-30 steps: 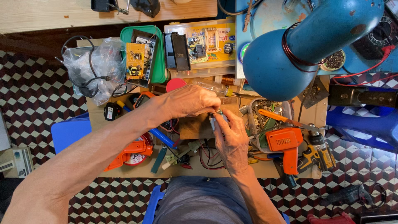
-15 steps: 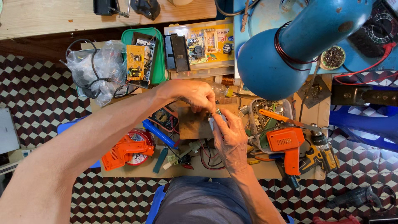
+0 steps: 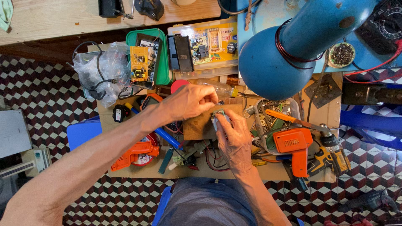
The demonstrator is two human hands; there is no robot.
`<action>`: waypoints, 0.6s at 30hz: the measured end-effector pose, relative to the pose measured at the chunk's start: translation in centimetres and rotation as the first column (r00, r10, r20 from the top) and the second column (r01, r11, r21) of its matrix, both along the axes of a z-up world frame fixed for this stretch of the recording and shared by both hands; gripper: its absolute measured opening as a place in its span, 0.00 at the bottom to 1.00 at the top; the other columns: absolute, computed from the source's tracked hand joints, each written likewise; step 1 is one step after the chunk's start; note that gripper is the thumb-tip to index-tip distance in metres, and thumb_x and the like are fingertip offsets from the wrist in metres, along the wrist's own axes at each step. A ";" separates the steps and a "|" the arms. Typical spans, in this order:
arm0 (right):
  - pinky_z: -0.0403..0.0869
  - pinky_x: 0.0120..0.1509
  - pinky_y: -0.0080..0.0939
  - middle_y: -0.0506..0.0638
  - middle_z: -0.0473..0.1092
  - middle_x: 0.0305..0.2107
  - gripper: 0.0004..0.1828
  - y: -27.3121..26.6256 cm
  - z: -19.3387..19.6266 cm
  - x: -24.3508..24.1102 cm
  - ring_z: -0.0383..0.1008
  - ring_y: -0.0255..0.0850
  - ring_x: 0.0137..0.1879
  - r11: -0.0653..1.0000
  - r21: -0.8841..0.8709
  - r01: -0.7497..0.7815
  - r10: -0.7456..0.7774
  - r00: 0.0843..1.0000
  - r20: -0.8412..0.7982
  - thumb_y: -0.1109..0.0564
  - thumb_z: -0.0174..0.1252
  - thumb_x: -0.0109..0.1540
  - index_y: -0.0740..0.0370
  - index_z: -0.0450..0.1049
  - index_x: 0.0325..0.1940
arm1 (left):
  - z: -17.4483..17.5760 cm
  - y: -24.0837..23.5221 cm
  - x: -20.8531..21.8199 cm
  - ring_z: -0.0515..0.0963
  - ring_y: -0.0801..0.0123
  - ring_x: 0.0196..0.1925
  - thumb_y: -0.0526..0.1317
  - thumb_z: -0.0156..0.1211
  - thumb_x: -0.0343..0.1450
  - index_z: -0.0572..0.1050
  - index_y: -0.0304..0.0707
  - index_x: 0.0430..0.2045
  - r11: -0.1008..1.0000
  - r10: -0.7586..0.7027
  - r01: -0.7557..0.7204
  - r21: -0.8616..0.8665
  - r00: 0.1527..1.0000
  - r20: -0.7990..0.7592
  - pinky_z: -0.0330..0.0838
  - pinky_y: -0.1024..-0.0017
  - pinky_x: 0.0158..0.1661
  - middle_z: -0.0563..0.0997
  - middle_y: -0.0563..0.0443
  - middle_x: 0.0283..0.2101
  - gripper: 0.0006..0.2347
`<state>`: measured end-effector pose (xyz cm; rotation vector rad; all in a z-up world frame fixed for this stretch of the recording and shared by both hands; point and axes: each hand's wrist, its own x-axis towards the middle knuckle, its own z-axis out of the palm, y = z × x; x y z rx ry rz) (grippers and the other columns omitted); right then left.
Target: The person tests a small white electronic component with a multimeter, then uses a heat gun to apply heat to the component while holding it with pliers. The person repeatedly measures and heats the component throughout the clip.
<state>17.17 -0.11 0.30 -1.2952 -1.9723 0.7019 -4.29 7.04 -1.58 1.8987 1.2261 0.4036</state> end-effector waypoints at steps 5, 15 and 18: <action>0.76 0.57 0.48 0.59 0.71 0.53 0.18 0.0 0.2 0.1 0.74 0.53 0.56 1.000 -0.001 -0.008 0.008 1.000 0.012 0.64 0.66 0.60 0.62 0.76 0.54 | 1.4 -2.6 0.5 0.82 0.52 0.40 0.37 0.65 0.69 0.76 0.38 0.41 0.956 -0.084 0.078 0.282 0.996 0.009 0.76 0.61 0.40 0.81 0.46 0.36 0.09; 0.76 0.58 0.48 0.59 0.71 0.53 0.18 -0.1 -0.1 0.1 0.74 0.54 0.56 1.000 -0.010 -0.002 0.002 1.000 0.012 0.65 0.66 0.60 0.62 0.76 0.55 | 1.3 -2.0 0.2 0.81 0.52 0.39 0.35 0.65 0.70 0.76 0.38 0.39 0.919 -0.165 0.154 0.363 0.986 -0.001 0.74 0.60 0.38 0.80 0.46 0.34 0.07; 0.76 0.58 0.48 0.58 0.72 0.53 0.18 -0.1 -0.1 0.1 0.74 0.53 0.55 1.000 -0.014 -0.002 0.002 1.000 0.014 0.65 0.66 0.60 0.62 0.76 0.55 | 1.3 -1.8 0.2 0.81 0.53 0.40 0.34 0.64 0.69 0.76 0.37 0.39 0.885 -0.196 0.167 0.434 0.980 0.021 0.75 0.61 0.39 0.81 0.46 0.37 0.07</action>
